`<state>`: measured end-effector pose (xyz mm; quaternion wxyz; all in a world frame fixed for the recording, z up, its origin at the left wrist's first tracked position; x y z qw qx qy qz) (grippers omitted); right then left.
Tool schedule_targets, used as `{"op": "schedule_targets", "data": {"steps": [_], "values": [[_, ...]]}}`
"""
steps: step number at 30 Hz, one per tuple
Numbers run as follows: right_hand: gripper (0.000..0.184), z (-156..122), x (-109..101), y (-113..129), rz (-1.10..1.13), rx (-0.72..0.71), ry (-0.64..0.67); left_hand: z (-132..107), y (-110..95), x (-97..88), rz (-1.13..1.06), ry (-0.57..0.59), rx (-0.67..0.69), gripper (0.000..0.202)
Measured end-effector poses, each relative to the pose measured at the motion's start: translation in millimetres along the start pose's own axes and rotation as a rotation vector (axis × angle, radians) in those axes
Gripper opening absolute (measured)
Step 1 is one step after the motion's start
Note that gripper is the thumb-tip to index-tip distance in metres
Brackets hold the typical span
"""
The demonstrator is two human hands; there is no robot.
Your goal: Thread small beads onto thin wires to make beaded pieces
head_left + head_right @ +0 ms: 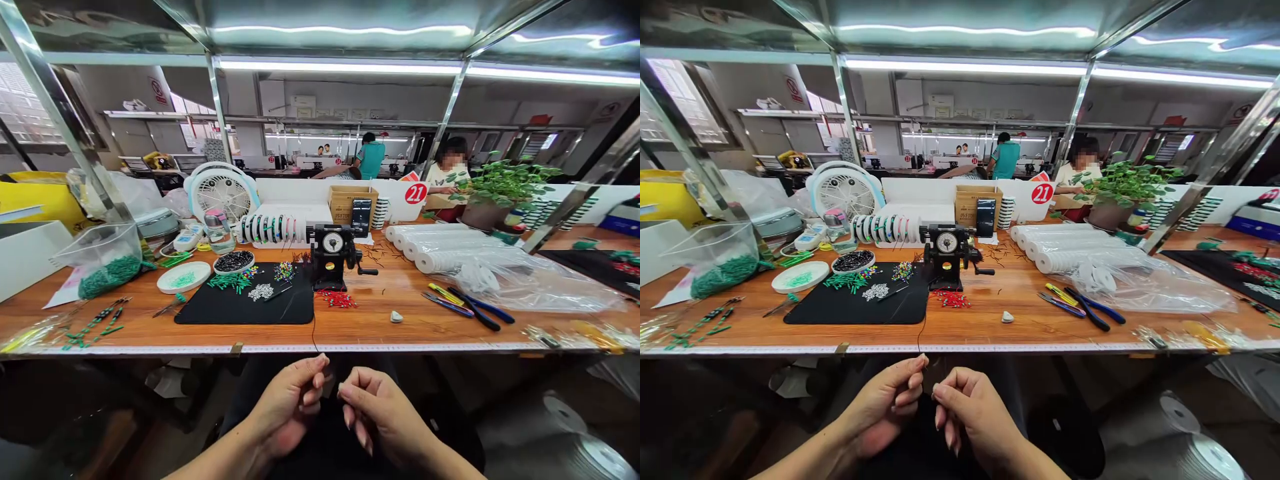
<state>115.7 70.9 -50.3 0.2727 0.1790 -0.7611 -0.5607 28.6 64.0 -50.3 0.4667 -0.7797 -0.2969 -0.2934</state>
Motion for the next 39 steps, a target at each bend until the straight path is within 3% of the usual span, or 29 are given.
{"op": "schedule_targets", "data": {"steps": [6, 13, 16, 23, 30, 39], "values": [[0.04, 7.6, 1.2, 7.3, -0.05, -0.055, -0.1, 0.0, 15.7, 7.6, 0.15, 0.047, -0.032, 0.032], [0.035, -2.4, 10.6, -17.6, 0.061, 0.033, 0.094, -2.9, 12.9, -4.1, 0.278, 0.016, -0.023, 0.039], [0.034, -6.8, 7.5, -26.4, 0.088, 0.068, 0.113, -2.6, 13.2, -7.3, 0.301, 0.032, -0.017, 0.038], [0.037, 7.6, 3.0, -25.0, -0.058, 0.034, -0.008, -0.7, 24.1, -12.4, 0.302, 0.016, -0.059, 0.029], [0.037, -0.6, 7.7, -22.6, -0.029, 0.015, 0.07, -2.4, 22.3, -16.7, 0.277, 0.033, -0.073, 0.039], [0.037, 10.2, 5.5, -21.0, -0.144, 0.064, -0.007, -0.2, 28.9, -18.2, 0.226, 0.047, -0.09, 0.035]]}}
Point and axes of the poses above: each hand's wrist, its own z-axis towards the middle knuckle, its own x-axis out of the palm, y = z × x, the point moved 9 cm from there along z, towards the middle knuckle, and after that the axes turned 10 degrees about -z, right-handed, at the moved point
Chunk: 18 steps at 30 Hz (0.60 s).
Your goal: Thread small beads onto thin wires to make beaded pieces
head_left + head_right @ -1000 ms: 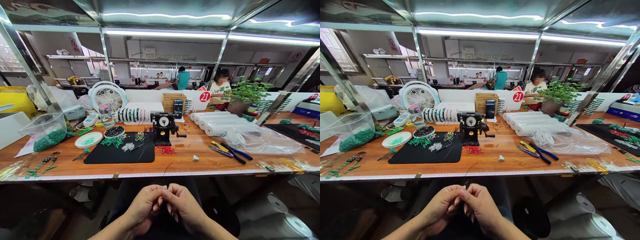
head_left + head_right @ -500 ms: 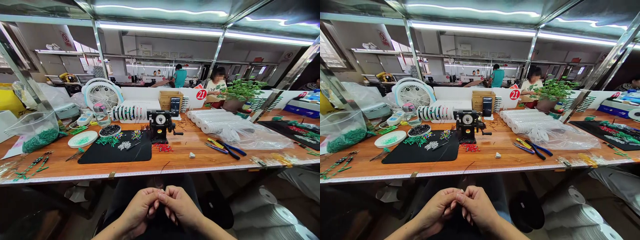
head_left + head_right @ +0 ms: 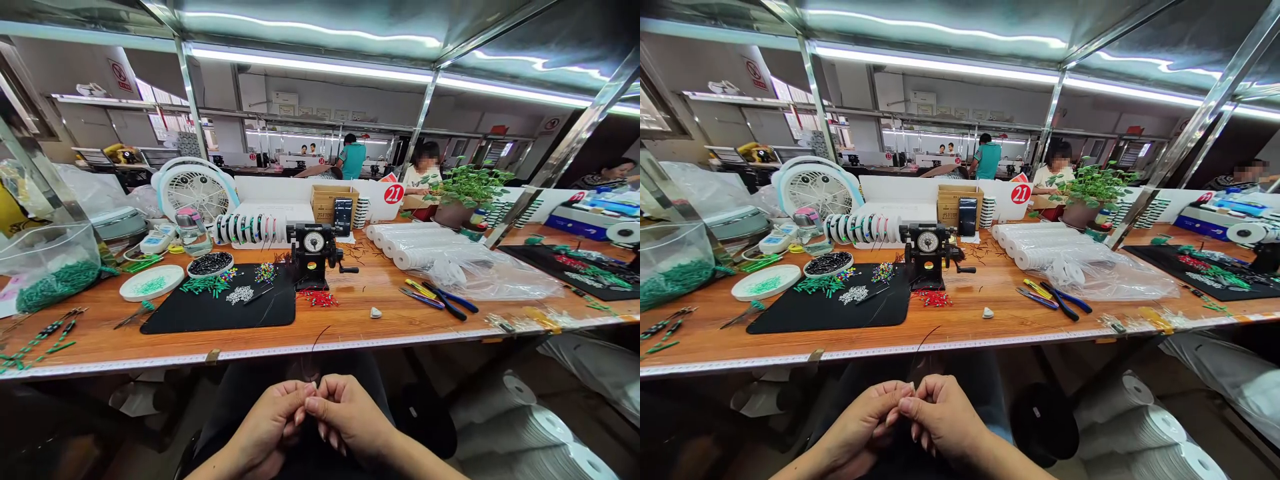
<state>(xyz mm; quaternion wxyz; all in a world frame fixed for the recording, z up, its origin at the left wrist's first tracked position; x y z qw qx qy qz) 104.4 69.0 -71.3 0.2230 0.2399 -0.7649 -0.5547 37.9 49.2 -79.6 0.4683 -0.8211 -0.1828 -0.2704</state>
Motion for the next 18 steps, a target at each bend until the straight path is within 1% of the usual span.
{"op": "schedule_targets", "data": {"steps": [9, 14, 16, 18], "values": [[0.04, 3.9, 2.8, 2.9, -0.015, -0.081, 0.051, -0.3, -0.8, 5.3, -0.023, 0.073, -0.045, 0.042], [0.041, 6.0, 2.8, 1.9, -0.049, -0.08, 0.06, 0.0, -1.0, 8.1, -0.053, 0.092, -0.061, 0.043], [0.039, 3.0, -1.1, 10.2, -0.151, -0.117, 0.047, -0.5, -5.3, 6.6, -0.047, 0.072, -0.043, 0.042], [0.035, -2.1, -11.0, 29.3, -0.346, -0.221, -0.04, -1.6, -11.0, 3.4, -0.012, 0.035, -0.009, 0.04]]}}
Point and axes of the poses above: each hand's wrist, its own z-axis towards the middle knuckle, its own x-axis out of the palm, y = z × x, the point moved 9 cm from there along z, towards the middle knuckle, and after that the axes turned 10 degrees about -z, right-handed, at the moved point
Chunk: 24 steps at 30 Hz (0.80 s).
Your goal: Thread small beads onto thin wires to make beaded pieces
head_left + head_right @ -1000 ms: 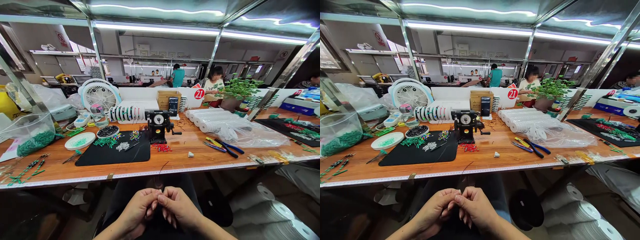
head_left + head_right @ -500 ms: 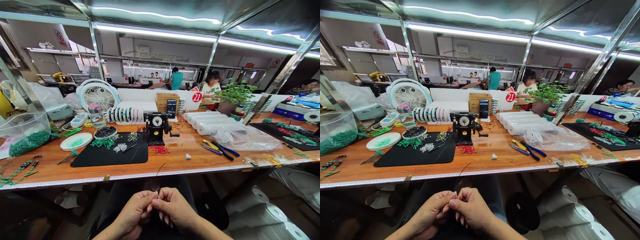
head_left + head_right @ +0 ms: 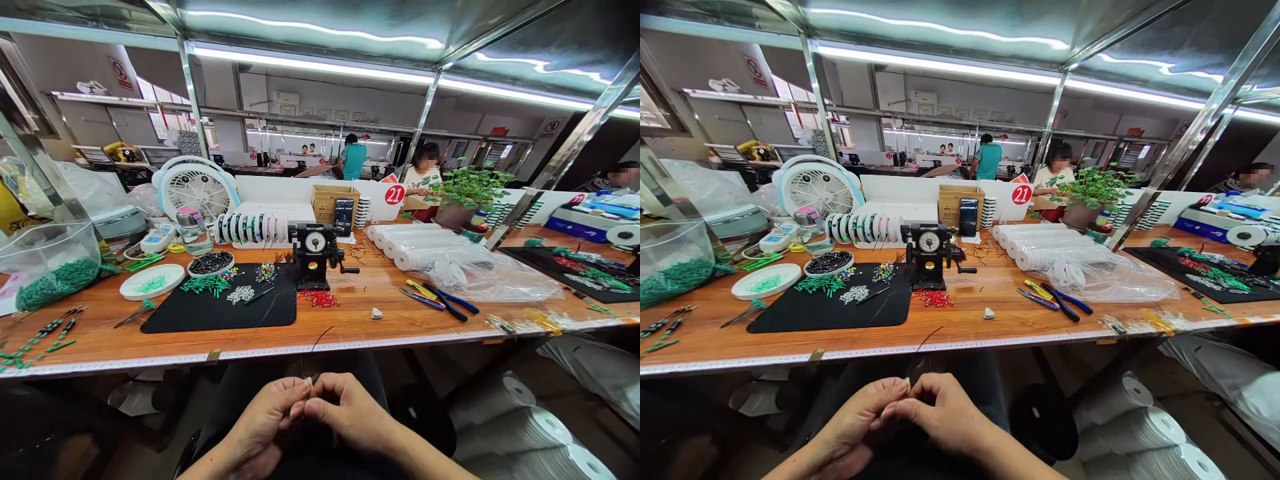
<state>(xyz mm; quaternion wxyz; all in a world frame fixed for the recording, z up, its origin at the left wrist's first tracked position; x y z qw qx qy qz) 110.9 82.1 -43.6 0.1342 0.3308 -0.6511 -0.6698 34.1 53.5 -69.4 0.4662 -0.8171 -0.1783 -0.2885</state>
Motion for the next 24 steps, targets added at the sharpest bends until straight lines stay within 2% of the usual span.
{"op": "schedule_targets", "data": {"steps": [2, 3, 6, 9, 11, 12, 13, 14, 15, 16, 17, 20, 24], "values": [[0.031, -0.2, -14.6, 15.0, -0.153, -0.067, -0.086, -1.3, -4.0, -2.6, 0.078, -0.031, 0.032, 0.039], [0.031, 0.9, -18.2, 18.2, -0.153, -0.063, -0.1, -1.9, -4.3, -2.9, 0.126, -0.038, 0.04, 0.039], [0.031, 6.4, -15.5, 14.5, 0.117, 0.019, -0.063, -2.6, -2.4, 0.1, 0.262, -0.044, 0.05, 0.04], [0.031, 7.9, -19.9, 12.3, 0.31, 0.002, -0.131, -1.3, -7.2, 8.3, 0.414, -0.036, 0.033, 0.039], [0.031, 3.9, -33.0, 14.1, 0.277, -0.052, -0.232, 2.8, -28.8, 18.0, 0.628, -0.018, 0.103, 0.033], [0.031, 0.8, -40.4, 14.9, 0.249, -0.07, -0.279, 6.1, -46.6, 23.7, 0.784, -0.019, 0.183, 0.031], [0.03, -2.6, -47.3, 15.3, 0.229, -0.079, -0.317, 9.3, -70.6, 30.1, 0.966, -0.048, 0.323, 0.029], [0.031, -5.7, -52.8, 15.2, 0.22, -0.08, -0.342, 11.7, -97.1, 35.6, 1.159, -0.123, 0.486, 0.028], [0.03, -8.1, -56.3, 14.8, 0.217, -0.074, -0.35, 16.7, -117.4, 40.0, 1.387, -0.205, 0.586, 0.026], [0.03, -9.9, -57.7, 14.8, 0.209, -0.071, -0.344, 24.7, -133.4, 41.6, 1.595, -0.295, 0.627, 0.024], [0.029, -11.2, -57.9, 15.3, 0.196, -0.071, -0.334, 34.2, -146.6, 41.0, 1.667, -0.35, 0.641, 0.025], [0.027, -13.3, -54.1, 17.2, 0.162, -0.092, -0.302, 63.0, -169.4, 41.6, 1.771, -0.423, 0.645, 0.026], [0.028, -15.2, -51.6, 17.1, 0.187, -0.106, -0.292, 90.9, -172.4, 52.3, 1.862, -0.416, 0.631, 0.027]]}}
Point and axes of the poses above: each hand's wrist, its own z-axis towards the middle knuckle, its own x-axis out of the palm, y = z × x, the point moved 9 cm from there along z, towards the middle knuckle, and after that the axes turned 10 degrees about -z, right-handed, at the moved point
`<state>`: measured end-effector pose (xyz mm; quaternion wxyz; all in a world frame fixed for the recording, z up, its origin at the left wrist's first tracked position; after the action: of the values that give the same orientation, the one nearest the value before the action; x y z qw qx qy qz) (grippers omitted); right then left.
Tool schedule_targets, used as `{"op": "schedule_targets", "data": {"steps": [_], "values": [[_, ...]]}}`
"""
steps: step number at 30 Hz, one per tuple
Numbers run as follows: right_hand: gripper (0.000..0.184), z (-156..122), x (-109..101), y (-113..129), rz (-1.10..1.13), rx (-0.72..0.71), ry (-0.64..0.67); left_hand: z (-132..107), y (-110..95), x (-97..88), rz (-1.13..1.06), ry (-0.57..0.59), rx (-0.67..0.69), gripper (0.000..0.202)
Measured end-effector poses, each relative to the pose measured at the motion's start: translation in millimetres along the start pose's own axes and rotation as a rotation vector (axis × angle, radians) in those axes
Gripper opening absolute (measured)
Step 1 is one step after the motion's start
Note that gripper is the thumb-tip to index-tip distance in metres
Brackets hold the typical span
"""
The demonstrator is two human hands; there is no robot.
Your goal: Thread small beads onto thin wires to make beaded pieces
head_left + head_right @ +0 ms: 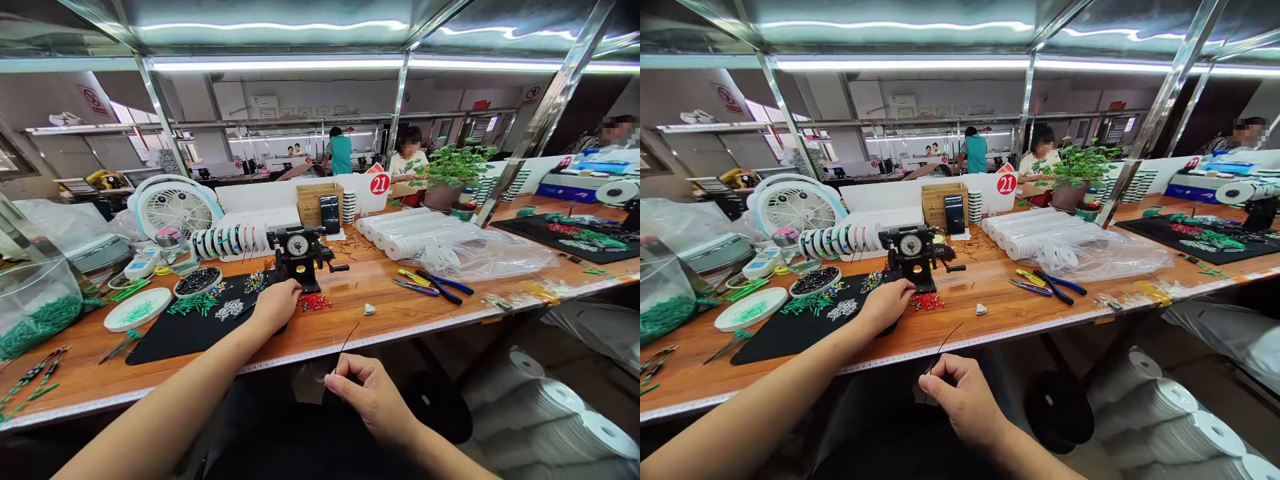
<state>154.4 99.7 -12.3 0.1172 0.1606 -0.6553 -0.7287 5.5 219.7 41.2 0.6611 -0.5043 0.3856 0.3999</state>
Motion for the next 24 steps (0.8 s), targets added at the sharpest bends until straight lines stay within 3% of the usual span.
{"op": "schedule_targets", "data": {"steps": [6, 12, 19, 24], "values": [[0.027, -4.3, -1.4, 1.2, -0.018, 0.003, 0.018, 17.7, -12.5, 14.6, 0.038, 0.058, 0.019, 0.026], [0.025, -5.6, -0.3, -3.8, -0.065, 0.027, 0.036, 21.9, -7.2, 13.0, -0.033, 0.027, -0.019, 0.024], [0.025, -5.1, 1.6, -6.7, -0.064, 0.021, 0.033, 6.8, -13.0, -14.6, -0.368, -0.155, 0.054, 0.021], [0.025, -5.2, 2.7, -3.7, -0.074, 0.021, 0.024, -3.8, 0.8, -41.9, -0.612, -0.304, 0.001, 0.019]]}}
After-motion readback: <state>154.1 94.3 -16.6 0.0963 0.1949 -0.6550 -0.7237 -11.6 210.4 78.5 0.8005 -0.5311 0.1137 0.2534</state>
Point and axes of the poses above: each hand's wrist, its own z-axis towards the middle knuckle, its own x-axis out of the palm, y = z × x, the point moved 9 cm from there along z, towards the middle knuckle, and after that the axes turned 10 degrees about -z, right-handed, at the moved point
